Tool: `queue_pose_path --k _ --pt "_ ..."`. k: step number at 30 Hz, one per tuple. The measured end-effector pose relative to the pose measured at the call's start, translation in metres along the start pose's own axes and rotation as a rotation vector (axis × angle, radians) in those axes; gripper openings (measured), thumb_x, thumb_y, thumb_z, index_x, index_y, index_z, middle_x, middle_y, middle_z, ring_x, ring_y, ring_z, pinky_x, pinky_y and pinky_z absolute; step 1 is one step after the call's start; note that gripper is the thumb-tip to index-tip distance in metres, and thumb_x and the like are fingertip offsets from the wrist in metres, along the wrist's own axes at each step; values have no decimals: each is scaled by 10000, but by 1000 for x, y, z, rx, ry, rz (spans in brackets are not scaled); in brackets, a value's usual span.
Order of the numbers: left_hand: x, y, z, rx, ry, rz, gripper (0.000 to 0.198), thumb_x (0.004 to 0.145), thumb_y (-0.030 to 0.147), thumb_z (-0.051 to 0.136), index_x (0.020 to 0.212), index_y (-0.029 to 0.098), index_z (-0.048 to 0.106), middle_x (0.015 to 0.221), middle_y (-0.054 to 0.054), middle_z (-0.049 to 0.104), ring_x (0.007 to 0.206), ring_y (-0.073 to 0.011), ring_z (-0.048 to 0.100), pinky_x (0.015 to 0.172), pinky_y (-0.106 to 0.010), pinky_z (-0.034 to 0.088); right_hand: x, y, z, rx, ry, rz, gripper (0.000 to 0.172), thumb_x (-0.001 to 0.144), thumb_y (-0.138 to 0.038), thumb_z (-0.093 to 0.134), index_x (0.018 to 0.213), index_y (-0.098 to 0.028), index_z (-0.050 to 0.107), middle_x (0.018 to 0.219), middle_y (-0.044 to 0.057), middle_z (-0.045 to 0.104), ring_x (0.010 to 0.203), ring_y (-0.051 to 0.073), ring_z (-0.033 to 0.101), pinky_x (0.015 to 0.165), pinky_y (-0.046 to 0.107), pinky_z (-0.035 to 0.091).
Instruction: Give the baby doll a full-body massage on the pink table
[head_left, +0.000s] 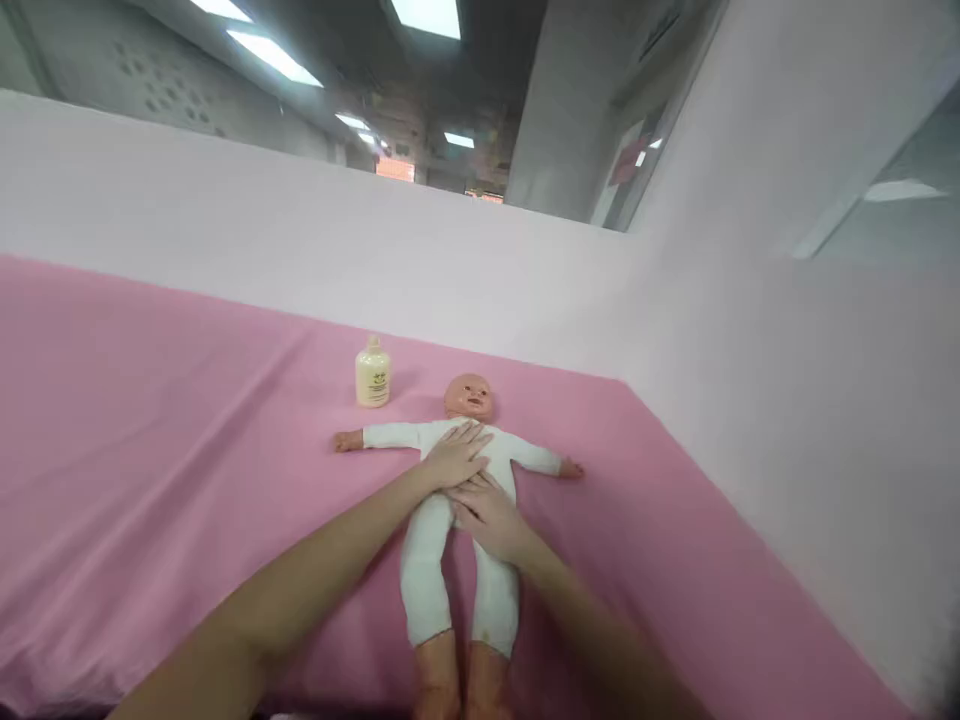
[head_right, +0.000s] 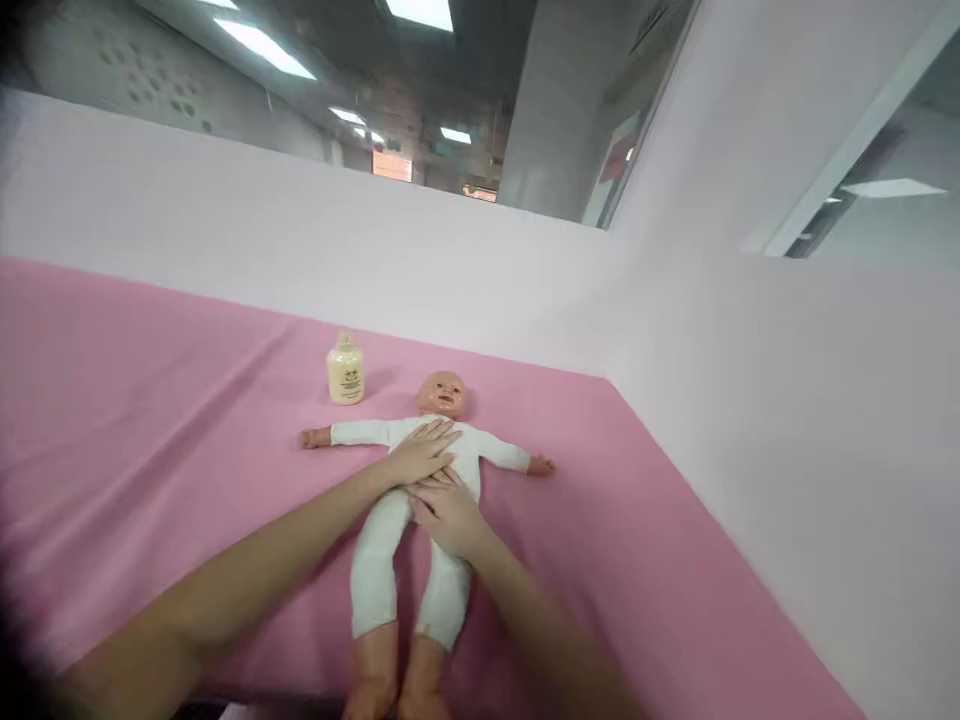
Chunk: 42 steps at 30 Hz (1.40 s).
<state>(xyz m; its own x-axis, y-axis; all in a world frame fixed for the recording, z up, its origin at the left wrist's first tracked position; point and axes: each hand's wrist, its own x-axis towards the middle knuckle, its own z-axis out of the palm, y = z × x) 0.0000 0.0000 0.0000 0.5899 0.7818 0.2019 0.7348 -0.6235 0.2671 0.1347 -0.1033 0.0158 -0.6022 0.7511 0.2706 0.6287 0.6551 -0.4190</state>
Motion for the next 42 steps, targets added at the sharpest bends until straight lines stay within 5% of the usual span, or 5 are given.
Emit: queue_pose_path --k 6,14,22,30,42 --pt "-24 -3 5 2 121 -136 568 1030 419 268 1558 232 364 1661 -52 275 1543 -280 223 1226 -511 236 -4 4 5 -107 -19 118 435 1018 -283 374 1399 -254 583 1512 46 532 1496 246 335 1240 523 205" --pt "-42 5 6 29 157 -89 614 983 354 348 1564 152 334 1648 -117 296 1535 -319 231 1219 -571 207 3 38 18 -181 171 544 671 1015 -348 243 1593 -18 152 1668 192 165 1566 326 116 1235 558 213" --pt "-38 3 7 -109 180 451 480 900 215 436 1344 171 611 1342 -125 656 1299 -277 550 1154 -482 355 18 31 5 -243 163 69 585 1007 -264 262 1587 -193 286 1670 79 248 1572 256 120 1257 530 166" --pt "-34 -4 8 -201 174 496 287 723 143 524 940 162 712 1011 -96 757 950 -268 675 859 -398 522 41 47 -7 -39 66 -69 482 1023 -364 317 1437 -264 543 1518 30 525 1481 220 377 1243 509 216" --pt "-31 -9 4 -457 225 332 422 759 61 444 949 257 767 1081 2 776 1106 -186 678 1167 -407 403 40 67 -3 -83 177 478 589 1022 -379 289 1556 -139 357 1633 114 325 1546 280 229 1246 523 175"
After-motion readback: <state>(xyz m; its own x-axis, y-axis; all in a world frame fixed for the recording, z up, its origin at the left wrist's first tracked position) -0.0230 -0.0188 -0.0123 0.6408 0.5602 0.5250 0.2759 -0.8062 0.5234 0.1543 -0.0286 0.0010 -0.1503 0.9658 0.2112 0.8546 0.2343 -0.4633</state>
